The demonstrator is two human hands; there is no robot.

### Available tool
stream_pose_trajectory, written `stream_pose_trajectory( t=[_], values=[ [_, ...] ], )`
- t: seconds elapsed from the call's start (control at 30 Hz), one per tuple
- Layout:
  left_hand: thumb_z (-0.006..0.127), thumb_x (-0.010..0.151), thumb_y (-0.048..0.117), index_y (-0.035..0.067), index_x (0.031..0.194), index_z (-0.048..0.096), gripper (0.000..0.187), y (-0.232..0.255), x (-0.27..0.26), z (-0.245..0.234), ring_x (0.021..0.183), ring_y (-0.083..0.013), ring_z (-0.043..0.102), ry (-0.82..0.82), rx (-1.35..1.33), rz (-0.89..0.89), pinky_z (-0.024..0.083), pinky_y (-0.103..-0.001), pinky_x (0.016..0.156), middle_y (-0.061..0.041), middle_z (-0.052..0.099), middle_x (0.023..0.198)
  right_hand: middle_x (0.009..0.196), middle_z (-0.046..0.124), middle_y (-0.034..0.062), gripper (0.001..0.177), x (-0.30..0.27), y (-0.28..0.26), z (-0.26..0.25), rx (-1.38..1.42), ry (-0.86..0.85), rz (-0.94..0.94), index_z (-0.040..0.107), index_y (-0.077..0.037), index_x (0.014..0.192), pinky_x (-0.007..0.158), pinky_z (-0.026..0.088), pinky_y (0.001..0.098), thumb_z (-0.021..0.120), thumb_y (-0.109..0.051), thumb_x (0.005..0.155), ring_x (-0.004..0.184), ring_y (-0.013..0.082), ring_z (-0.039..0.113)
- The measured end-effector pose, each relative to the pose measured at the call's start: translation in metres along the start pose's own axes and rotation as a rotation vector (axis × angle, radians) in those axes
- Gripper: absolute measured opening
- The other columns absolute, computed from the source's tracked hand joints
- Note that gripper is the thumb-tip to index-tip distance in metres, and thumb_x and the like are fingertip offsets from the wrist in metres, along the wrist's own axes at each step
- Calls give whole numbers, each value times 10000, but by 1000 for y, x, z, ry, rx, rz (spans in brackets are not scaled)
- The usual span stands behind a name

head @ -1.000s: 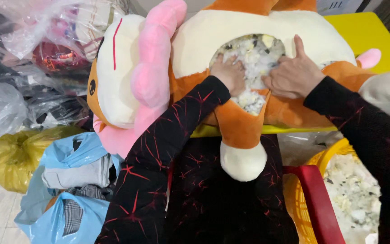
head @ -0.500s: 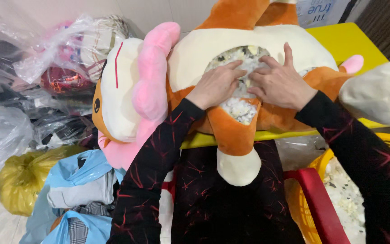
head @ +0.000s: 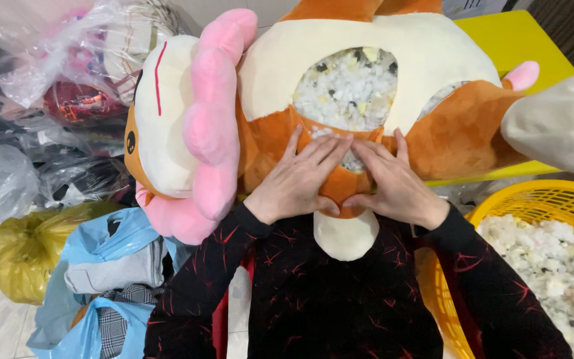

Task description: The person repeatedly scoops white stuffing from a yellow basket and packs it into the open cavity of a large plush toy on a yellow table. The person uses both hands to push and distribute the stuffing inside the toy's body.

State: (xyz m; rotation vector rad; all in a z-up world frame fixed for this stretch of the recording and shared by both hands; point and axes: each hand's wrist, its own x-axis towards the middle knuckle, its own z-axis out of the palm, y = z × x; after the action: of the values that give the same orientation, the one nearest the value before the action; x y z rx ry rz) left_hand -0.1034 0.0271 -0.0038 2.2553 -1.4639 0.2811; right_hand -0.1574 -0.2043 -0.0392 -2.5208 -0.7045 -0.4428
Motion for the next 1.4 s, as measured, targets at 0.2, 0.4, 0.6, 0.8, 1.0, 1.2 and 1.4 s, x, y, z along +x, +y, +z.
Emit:
stream_pose_trajectory(
  t=[0.2,0.4,0.6,0.8,1.0,1.2,1.4],
  values=[
    [912,635,433,47,1302,604,830,1,2,21,1375,-305,491,-144,170,-102,139,-746,1223,-94,601,1241,1154,666,77,630,-5,13,14,7,-68,59,636,-89,1231,1230,73,679,881,-340,708,1205,239,588],
    [893,553,430,54,1071,701,669,12,7,9,1347,-341,513,-78,254,-66,184,-711,1183,-131,604,1326,1185,647,29,535,0,4,6,-64,-56,6,696,-119,1150,1207,106,689,869,-356,703,1288,248,505],
    [787,796,485,1,1311,641,722,9,0,3,1269,-295,561,88,167,-71,181,-744,1182,-138,618,1267,1557,433,137,735,-5,-2,-1,-164,105,90,524,-97,1460,1139,117,729,760,-353,814,1467,344,343],
    [678,937,267,29,1235,676,382,4,13,11,1300,-315,537,245,222,-65,343,-600,1144,-146,617,1335,1612,414,163,636,0,3,-10,-267,124,105,497,-70,1507,1154,165,731,684,-251,928,1500,348,354],
    [630,878,116,52,1037,731,199,-45,54,23,1235,-288,569,334,374,-68,465,-411,1056,-121,641,1281,1418,590,152,430,34,35,-17,-272,236,40,639,-62,1358,1075,412,517,623,-173,943,1338,372,508],
    [667,784,147,124,740,768,112,-91,76,38,1007,-277,615,153,621,-280,468,-403,835,-77,716,885,881,708,32,82,76,87,-8,-801,-13,158,730,-147,761,897,402,430,681,-146,826,1027,257,602],
    [666,804,126,126,758,764,108,-110,61,17,1006,-281,621,49,455,-268,472,-417,842,-86,715,890,841,709,59,151,72,98,-19,-670,-13,222,752,-121,781,915,379,466,735,-236,876,1012,268,600]
  ],
)
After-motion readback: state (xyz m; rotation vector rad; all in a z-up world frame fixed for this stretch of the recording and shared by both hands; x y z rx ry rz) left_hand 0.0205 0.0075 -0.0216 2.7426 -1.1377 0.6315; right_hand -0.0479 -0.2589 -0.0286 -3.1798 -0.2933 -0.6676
